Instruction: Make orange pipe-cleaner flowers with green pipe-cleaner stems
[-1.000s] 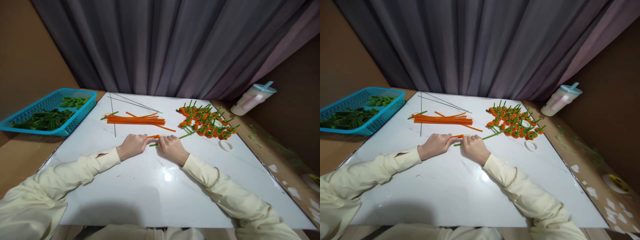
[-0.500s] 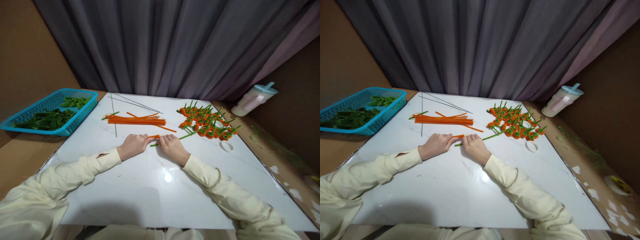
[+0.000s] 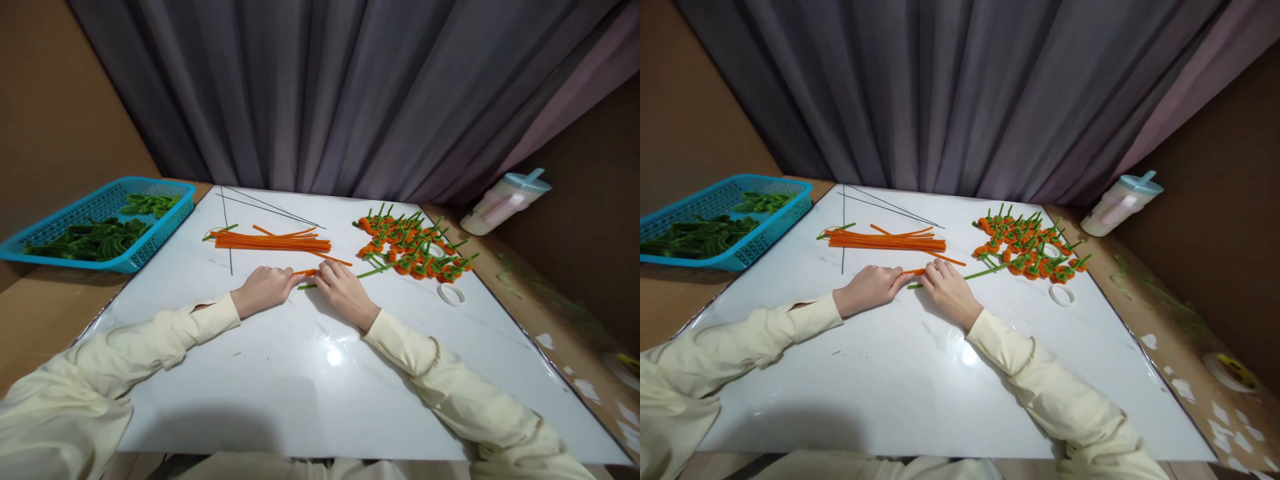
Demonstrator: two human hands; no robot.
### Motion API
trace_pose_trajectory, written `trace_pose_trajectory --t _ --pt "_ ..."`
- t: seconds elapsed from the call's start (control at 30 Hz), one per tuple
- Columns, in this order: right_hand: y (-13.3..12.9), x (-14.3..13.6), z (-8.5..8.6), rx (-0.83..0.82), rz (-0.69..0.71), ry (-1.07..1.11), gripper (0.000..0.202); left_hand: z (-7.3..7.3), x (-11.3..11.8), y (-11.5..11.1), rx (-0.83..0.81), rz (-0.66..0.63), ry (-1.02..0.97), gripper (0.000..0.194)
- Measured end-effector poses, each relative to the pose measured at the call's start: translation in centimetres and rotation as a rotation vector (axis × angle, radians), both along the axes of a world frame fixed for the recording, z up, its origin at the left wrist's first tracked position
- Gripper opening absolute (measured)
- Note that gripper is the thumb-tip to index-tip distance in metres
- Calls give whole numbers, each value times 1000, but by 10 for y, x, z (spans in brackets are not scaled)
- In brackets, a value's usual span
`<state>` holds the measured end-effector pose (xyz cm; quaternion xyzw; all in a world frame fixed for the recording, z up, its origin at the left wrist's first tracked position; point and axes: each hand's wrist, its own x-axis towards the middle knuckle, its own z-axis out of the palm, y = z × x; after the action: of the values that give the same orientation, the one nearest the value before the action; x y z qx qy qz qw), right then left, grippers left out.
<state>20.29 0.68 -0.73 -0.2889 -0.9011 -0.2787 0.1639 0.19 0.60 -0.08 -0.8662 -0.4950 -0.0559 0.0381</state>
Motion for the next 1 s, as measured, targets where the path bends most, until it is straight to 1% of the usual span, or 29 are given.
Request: trace_pose_trajectory --t 0.1,0.23,0.33,0.47,0.53,0.63,0.7,0.73,0.83,1.0 --pt "2 4 -2 -80 38 8 21 1 -1 0 -4 -28 -3 45" --pt "2 6 -2 -102 50 0 23 2 0 -2 -3 -61 -5 45" --pt "0 5 0 -137 43 3 22 3 1 -2 2 -79 0 45" --pt "0 4 -2 -268 19 110 23 2 1 -2 15 -82 -6 46" --pt "2 4 -5 -395 51 214 26 1 1 -2 19 -89 0 46" --pt "4 4 -7 -747 141 451 25 0 0 -2 39 -99 13 48" --pt "5 3 -7 -933 150 595 22 -2 0 -2 59 -101 6 48" --pt "6 3 -6 -982 135 646 21 -3 0 -2 68 -102 -1 49" --pt "7 1 -2 -1063 72 730 20 -4 0 -3 105 -116 -17 51" --pt "12 3 2 -1333 44 812 18 -5 0 -4 199 -203 -7 52"
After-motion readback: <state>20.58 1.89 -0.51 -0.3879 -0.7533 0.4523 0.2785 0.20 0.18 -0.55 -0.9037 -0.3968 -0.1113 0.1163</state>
